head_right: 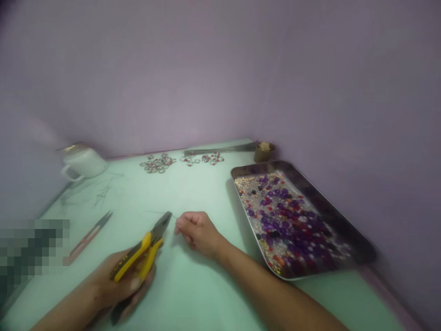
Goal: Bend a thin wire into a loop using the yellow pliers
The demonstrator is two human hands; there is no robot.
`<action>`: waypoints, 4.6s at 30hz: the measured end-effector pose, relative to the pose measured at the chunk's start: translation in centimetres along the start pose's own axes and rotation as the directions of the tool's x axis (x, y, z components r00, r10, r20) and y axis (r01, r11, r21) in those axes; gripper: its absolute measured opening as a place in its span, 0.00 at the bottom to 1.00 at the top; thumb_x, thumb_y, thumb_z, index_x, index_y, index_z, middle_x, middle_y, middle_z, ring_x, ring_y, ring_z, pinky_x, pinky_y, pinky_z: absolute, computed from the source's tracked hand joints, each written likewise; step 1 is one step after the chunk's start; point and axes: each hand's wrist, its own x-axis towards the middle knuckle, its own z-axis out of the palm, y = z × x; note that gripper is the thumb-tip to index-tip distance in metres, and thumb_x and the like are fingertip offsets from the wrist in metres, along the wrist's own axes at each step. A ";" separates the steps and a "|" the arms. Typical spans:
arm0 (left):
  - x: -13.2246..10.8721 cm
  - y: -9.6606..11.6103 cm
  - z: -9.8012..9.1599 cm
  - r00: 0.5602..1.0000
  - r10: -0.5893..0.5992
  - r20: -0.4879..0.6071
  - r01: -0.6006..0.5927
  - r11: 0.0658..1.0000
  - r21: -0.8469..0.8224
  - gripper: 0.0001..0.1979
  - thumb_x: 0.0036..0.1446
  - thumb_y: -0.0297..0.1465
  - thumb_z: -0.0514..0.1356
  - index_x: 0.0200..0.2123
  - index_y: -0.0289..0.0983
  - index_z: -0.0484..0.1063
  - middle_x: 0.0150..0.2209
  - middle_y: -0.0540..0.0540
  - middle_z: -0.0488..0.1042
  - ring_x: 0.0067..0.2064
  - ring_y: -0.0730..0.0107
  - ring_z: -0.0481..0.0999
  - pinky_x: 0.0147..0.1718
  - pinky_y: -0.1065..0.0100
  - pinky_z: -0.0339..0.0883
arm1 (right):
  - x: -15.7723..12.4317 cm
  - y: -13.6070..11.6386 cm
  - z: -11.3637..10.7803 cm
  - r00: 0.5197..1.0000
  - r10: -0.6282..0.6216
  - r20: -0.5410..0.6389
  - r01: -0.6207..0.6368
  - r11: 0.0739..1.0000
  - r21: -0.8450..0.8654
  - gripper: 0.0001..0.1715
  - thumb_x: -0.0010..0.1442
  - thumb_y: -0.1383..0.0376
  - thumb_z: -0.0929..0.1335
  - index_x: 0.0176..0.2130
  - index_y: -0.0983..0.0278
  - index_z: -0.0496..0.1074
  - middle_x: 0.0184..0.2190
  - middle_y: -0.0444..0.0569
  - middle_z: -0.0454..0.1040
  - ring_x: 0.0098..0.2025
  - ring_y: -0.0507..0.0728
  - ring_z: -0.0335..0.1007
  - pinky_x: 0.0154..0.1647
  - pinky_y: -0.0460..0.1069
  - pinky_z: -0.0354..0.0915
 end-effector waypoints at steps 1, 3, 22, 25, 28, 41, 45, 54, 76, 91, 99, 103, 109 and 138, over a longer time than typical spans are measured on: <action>0.0 0.1 0.0 0.998 0.007 -0.068 0.000 0.995 0.104 0.07 0.51 0.34 0.55 0.27 0.35 0.62 0.19 0.52 0.64 0.19 0.76 0.61 0.19 0.74 0.54 | 0.0 -0.1 0.0 1.000 0.008 -0.009 -0.008 1.000 -0.004 0.20 0.50 0.52 0.67 0.24 0.67 0.66 0.09 0.34 0.53 0.11 0.43 0.39 0.10 0.41 0.41; 0.1 0.1 0.1 0.974 0.063 -0.219 0.012 0.945 0.327 0.05 0.52 0.32 0.54 0.32 0.37 0.66 0.25 0.50 0.68 0.27 0.69 0.68 0.27 0.72 0.61 | 0.0 -0.2 0.1 0.999 0.025 -0.024 -0.025 1.000 0.001 0.20 0.49 0.52 0.68 0.23 0.67 0.66 0.09 0.34 0.53 0.11 0.43 0.39 0.10 0.41 0.41; 0.1 0.9 -0.1 0.981 -0.049 -0.186 0.113 0.929 0.353 0.02 0.50 0.27 0.51 0.29 0.36 0.61 0.23 0.55 0.60 0.24 0.76 0.57 0.23 0.74 0.52 | -0.2 -0.6 0.2 0.994 0.088 -0.058 -0.083 0.993 0.079 0.18 0.49 0.55 0.68 0.25 0.68 0.69 0.09 0.35 0.55 0.10 0.43 0.38 0.08 0.41 0.38; 0.1 0.7 -0.2 0.982 -0.032 -0.187 0.098 0.928 0.359 0.02 0.49 0.26 0.51 0.29 0.36 0.61 0.24 0.54 0.60 0.25 0.75 0.58 0.24 0.74 0.52 | -0.2 -0.5 0.2 0.995 0.087 -0.050 -0.084 0.994 0.070 0.17 0.50 0.54 0.67 0.29 0.68 0.70 0.08 0.34 0.54 0.10 0.43 0.38 0.08 0.41 0.39; 0.1 0.4 -0.4 0.990 -0.067 -0.122 0.097 0.960 0.262 0.03 0.49 0.27 0.53 0.31 0.36 0.62 0.22 0.55 0.61 0.23 0.76 0.59 0.22 0.74 0.53 | -0.3 -0.5 0.5 0.993 0.016 -0.119 -0.024 0.998 -0.066 0.15 0.51 0.57 0.66 0.30 0.68 0.72 0.09 0.34 0.52 0.11 0.44 0.40 0.11 0.42 0.42; 0.0 0.4 -0.3 0.995 -0.057 -0.081 0.072 0.978 0.194 0.05 0.51 0.31 0.54 0.30 0.35 0.63 0.18 0.55 0.61 0.20 0.77 0.59 0.20 0.74 0.55 | -0.4 -1.5 0.9 0.956 -0.207 -0.207 0.080 0.866 -0.494 0.12 0.51 0.62 0.64 0.24 0.67 0.74 0.15 0.40 0.58 0.19 0.47 0.49 0.20 0.44 0.49; -0.3 0.8 0.0 0.978 -0.001 -0.206 0.079 0.927 0.368 0.08 0.53 0.33 0.54 0.34 0.36 0.67 0.25 0.51 0.70 0.27 0.69 0.68 0.26 0.73 0.61 | -0.4 -1.5 0.9 0.959 -0.206 -0.195 0.080 0.855 -0.513 0.12 0.51 0.63 0.64 0.25 0.66 0.74 0.15 0.41 0.60 0.19 0.48 0.50 0.20 0.44 0.49; 0.4 -2.4 0.2 0.887 0.207 -0.413 0.137 0.736 0.663 0.30 0.48 0.21 0.49 0.57 0.39 0.54 0.48 0.41 0.66 0.51 0.55 0.65 0.49 0.61 0.58 | -0.3 -1.1 1.2 0.953 -0.164 -0.255 0.030 0.889 -0.457 0.10 0.51 0.65 0.64 0.25 0.67 0.73 0.14 0.38 0.56 0.17 0.46 0.47 0.19 0.43 0.48; -0.4 0.7 -0.5 1.000 0.010 0.025 -0.015 0.983 0.183 0.12 0.55 0.38 0.54 0.27 0.35 0.60 0.17 0.55 0.60 0.18 0.79 0.56 0.19 0.75 0.52 | -0.8 -0.9 0.8 0.993 -0.068 -0.094 0.045 0.971 -0.236 0.14 0.54 0.58 0.64 0.25 0.67 0.68 0.12 0.37 0.57 0.12 0.45 0.50 0.11 0.41 0.47; -0.2 -1.9 0.7 0.926 0.254 -0.279 0.072 0.607 0.791 0.30 0.50 0.21 0.46 0.58 0.39 0.50 0.52 0.43 0.65 0.54 0.63 0.64 0.49 0.69 0.60 | -0.8 -0.8 1.2 0.972 -0.136 -0.190 0.040 0.898 -0.438 0.14 0.54 0.64 0.62 0.20 0.67 0.67 0.11 0.37 0.55 0.14 0.45 0.47 0.17 0.42 0.47; 0.5 -3.8 0.9 0.852 0.338 -0.398 0.212 0.473 0.855 0.36 0.44 0.17 0.45 0.60 0.39 0.47 0.47 0.40 0.66 0.45 0.58 0.70 0.38 0.65 0.66 | -0.4 -0.4 0.9 0.971 -0.149 -0.184 0.060 0.907 -0.416 0.14 0.54 0.63 0.62 0.22 0.67 0.67 0.10 0.37 0.54 0.15 0.46 0.47 0.17 0.42 0.47; -0.4 -1.0 0.8 0.953 0.184 -0.239 0.006 0.781 0.624 0.15 0.55 0.31 0.50 0.46 0.38 0.64 0.35 0.46 0.71 0.37 0.65 0.71 0.35 0.72 0.64 | -0.5 -0.7 0.8 0.978 -0.162 -0.130 0.098 0.913 -0.397 0.14 0.54 0.62 0.63 0.22 0.67 0.67 0.11 0.37 0.54 0.15 0.46 0.47 0.17 0.42 0.47; -0.6 0.6 -0.2 0.994 0.011 0.106 -0.018 0.998 0.065 0.13 0.51 0.40 0.55 0.26 0.35 0.61 0.17 0.53 0.62 0.16 0.79 0.59 0.16 0.76 0.51 | -0.9 -1.0 0.5 0.982 -0.182 -0.054 0.153 0.928 -0.339 0.14 0.53 0.61 0.64 0.23 0.67 0.68 0.12 0.37 0.55 0.15 0.46 0.48 0.17 0.42 0.48; 0.4 -1.8 0.4 0.910 0.333 -0.246 -0.070 0.710 0.701 0.25 0.55 0.28 0.49 0.57 0.41 0.56 0.53 0.49 0.66 0.56 0.65 0.62 0.54 0.69 0.55 | -0.7 -0.6 0.5 0.985 0.081 0.150 -0.111 0.972 0.207 0.17 0.53 0.56 0.65 0.27 0.69 0.70 0.08 0.33 0.48 0.10 0.44 0.34 0.09 0.42 0.35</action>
